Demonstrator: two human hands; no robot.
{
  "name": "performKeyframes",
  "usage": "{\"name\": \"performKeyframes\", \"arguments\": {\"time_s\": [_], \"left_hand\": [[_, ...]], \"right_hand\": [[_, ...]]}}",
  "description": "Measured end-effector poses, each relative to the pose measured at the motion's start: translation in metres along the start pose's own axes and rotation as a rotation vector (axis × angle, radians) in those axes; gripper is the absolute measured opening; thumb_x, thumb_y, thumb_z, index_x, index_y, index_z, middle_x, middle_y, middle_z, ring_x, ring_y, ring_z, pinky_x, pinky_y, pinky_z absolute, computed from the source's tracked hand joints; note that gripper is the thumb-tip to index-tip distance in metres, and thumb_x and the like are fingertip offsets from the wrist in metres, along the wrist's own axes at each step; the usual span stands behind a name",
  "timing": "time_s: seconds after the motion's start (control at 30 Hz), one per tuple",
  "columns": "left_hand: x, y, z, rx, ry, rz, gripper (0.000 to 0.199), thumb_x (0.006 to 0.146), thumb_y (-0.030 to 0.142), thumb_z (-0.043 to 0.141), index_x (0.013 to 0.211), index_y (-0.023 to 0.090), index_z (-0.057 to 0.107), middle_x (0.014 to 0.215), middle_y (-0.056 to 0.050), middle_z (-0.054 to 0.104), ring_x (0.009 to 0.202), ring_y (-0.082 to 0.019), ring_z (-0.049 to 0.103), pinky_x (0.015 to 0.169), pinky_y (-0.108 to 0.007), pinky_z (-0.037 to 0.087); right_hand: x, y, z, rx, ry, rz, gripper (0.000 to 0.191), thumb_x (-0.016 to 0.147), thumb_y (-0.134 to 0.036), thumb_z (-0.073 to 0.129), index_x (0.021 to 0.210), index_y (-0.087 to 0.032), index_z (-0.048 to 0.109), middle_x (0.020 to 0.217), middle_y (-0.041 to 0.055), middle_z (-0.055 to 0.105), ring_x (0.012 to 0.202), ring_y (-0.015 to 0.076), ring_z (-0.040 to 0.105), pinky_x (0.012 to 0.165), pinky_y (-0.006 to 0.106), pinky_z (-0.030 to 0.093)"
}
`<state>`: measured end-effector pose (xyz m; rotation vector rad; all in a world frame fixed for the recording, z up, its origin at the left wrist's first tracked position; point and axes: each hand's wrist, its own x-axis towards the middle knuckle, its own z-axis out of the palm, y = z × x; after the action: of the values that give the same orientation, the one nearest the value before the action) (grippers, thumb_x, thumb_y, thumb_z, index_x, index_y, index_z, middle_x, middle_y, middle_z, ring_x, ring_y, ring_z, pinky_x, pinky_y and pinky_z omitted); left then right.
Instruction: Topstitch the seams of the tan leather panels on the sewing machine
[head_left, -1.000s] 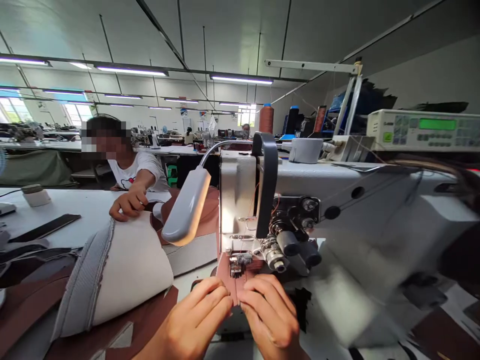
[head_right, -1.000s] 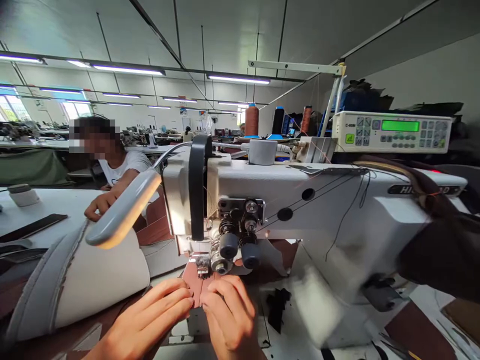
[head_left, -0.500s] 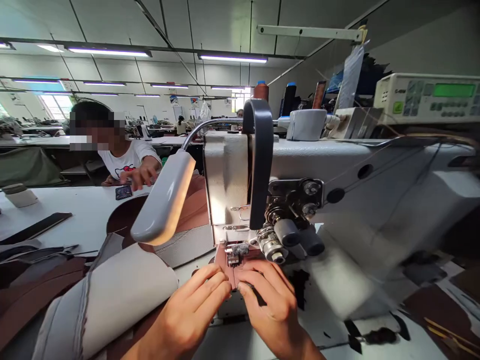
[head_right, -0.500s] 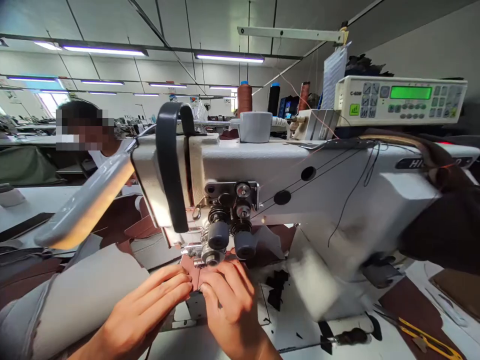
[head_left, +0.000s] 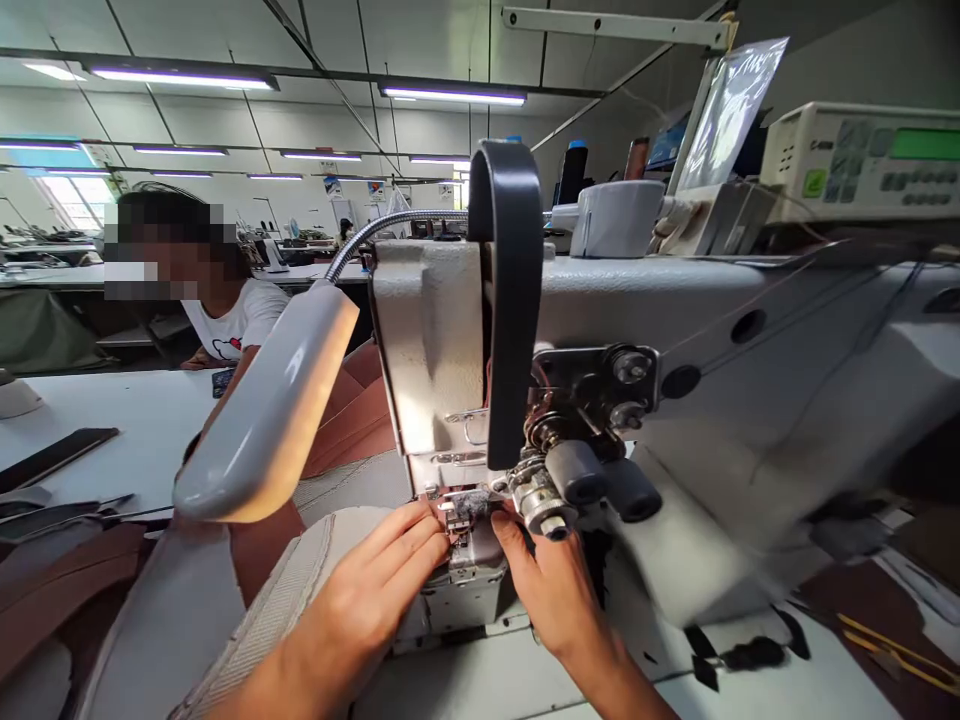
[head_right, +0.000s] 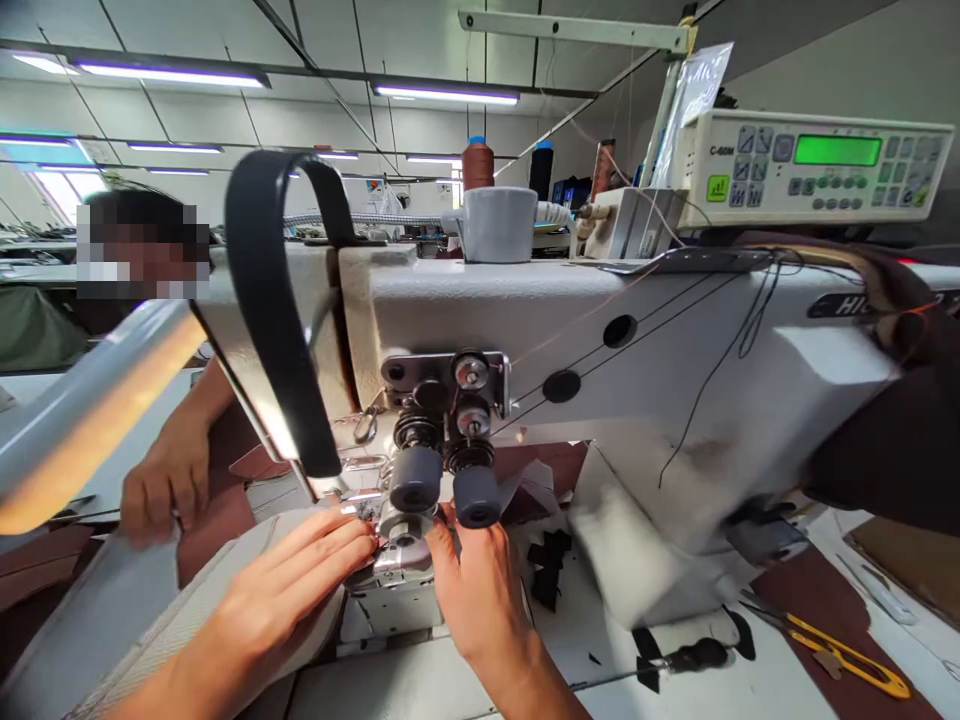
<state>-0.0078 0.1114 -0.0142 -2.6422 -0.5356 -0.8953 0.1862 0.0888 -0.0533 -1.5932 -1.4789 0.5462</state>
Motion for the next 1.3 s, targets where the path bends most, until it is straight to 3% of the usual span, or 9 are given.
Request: {"name": "performKeyframes", "arguments": {"time_s": [0.3, 0.43, 0.6, 0.77, 0.87, 1.0, 1.1, 1.3], "left_hand": [[0.002, -0.005, 0.004, -0.051, 0.054, -0.01, 0.022, 0.089, 0.005, 0.04, 0.105, 0.009, 0.056, 0.095, -0.009, 0.066, 0.103, -0.016, 0.056, 0.095, -0.029, 0.046], [0.002, -0.006, 0.006, -0.067, 0.061, -0.015, 0.024, 0.091, 0.007, 0.036, 0.102, 0.009, 0.057, 0.093, -0.009, 0.066, 0.104, -0.016, 0.055, 0.097, -0.03, 0.044], [0.003, -0.007, 0.007, -0.103, 0.043, -0.036, 0.022, 0.089, 0.004, 0.039, 0.101, 0.009, 0.057, 0.096, -0.009, 0.065, 0.1, -0.015, 0.057, 0.094, -0.028, 0.046], [0.003, -0.007, 0.007, -0.104, 0.061, -0.033, 0.022, 0.091, 0.006, 0.036, 0.1, 0.008, 0.057, 0.092, -0.009, 0.066, 0.1, -0.016, 0.057, 0.094, -0.03, 0.046], [0.004, -0.007, 0.007, -0.115, 0.061, -0.037, 0.022, 0.091, 0.007, 0.036, 0.1, 0.009, 0.057, 0.091, -0.009, 0.066, 0.099, -0.016, 0.057, 0.091, -0.029, 0.048], [0.006, -0.007, 0.007, -0.136, 0.068, -0.028, 0.021, 0.091, 0.007, 0.037, 0.098, 0.008, 0.056, 0.091, -0.009, 0.064, 0.096, -0.016, 0.057, 0.09, -0.029, 0.048], [0.006, -0.007, 0.007, -0.149, 0.065, -0.032, 0.02, 0.091, 0.006, 0.038, 0.098, 0.008, 0.056, 0.092, -0.009, 0.064, 0.095, -0.016, 0.056, 0.089, -0.029, 0.048], [0.006, -0.007, 0.007, -0.177, 0.054, -0.025, 0.022, 0.09, 0.004, 0.036, 0.1, 0.009, 0.055, 0.092, -0.009, 0.063, 0.095, -0.016, 0.056, 0.087, -0.03, 0.049]], "right_hand": [[-0.006, -0.006, -0.007, -0.087, -0.034, -0.043, 0.039, 0.089, -0.037, 0.033, 0.111, -0.019, 0.06, 0.115, 0.0101, 0.061, 0.111, 0.0295, 0.052, 0.096, 0.046, 0.035], [-0.006, -0.012, -0.009, -0.109, -0.065, -0.019, 0.039, 0.089, -0.034, 0.031, 0.11, -0.018, 0.059, 0.106, 0.0117, 0.064, 0.105, 0.0301, 0.055, 0.092, 0.045, 0.037], [-0.002, -0.01, -0.007, -0.108, -0.079, -0.01, 0.037, 0.091, -0.036, 0.029, 0.099, -0.017, 0.06, 0.096, 0.0118, 0.063, 0.101, 0.0277, 0.056, 0.097, 0.044, 0.031], [-0.002, -0.006, -0.011, 0.021, -0.099, -0.008, 0.034, 0.091, -0.038, 0.029, 0.094, -0.019, 0.057, 0.095, 0.0074, 0.06, 0.091, 0.0205, 0.055, 0.101, 0.041, 0.027], [-0.001, 0.003, -0.006, 0.168, -0.132, 0.037, 0.033, 0.088, -0.043, 0.035, 0.095, -0.019, 0.056, 0.105, 0.0074, 0.057, 0.101, 0.0207, 0.051, 0.1, 0.04, 0.031], [0.004, 0.019, 0.014, 0.46, -0.036, 0.136, 0.036, 0.08, -0.05, 0.044, 0.083, -0.017, 0.059, 0.088, 0.0065, 0.063, 0.093, 0.021, 0.057, 0.081, 0.033, 0.046], [0.009, 0.027, 0.027, 0.509, 0.045, 0.152, 0.04, 0.079, -0.053, 0.042, 0.079, -0.016, 0.058, 0.078, 0.0064, 0.063, 0.085, 0.0207, 0.059, 0.068, 0.029, 0.049], [0.011, 0.021, 0.022, 0.494, 0.124, 0.179, 0.035, 0.07, -0.049, 0.053, 0.076, -0.014, 0.056, 0.076, 0.0068, 0.063, 0.085, 0.023, 0.057, 0.077, 0.033, 0.045]]}}
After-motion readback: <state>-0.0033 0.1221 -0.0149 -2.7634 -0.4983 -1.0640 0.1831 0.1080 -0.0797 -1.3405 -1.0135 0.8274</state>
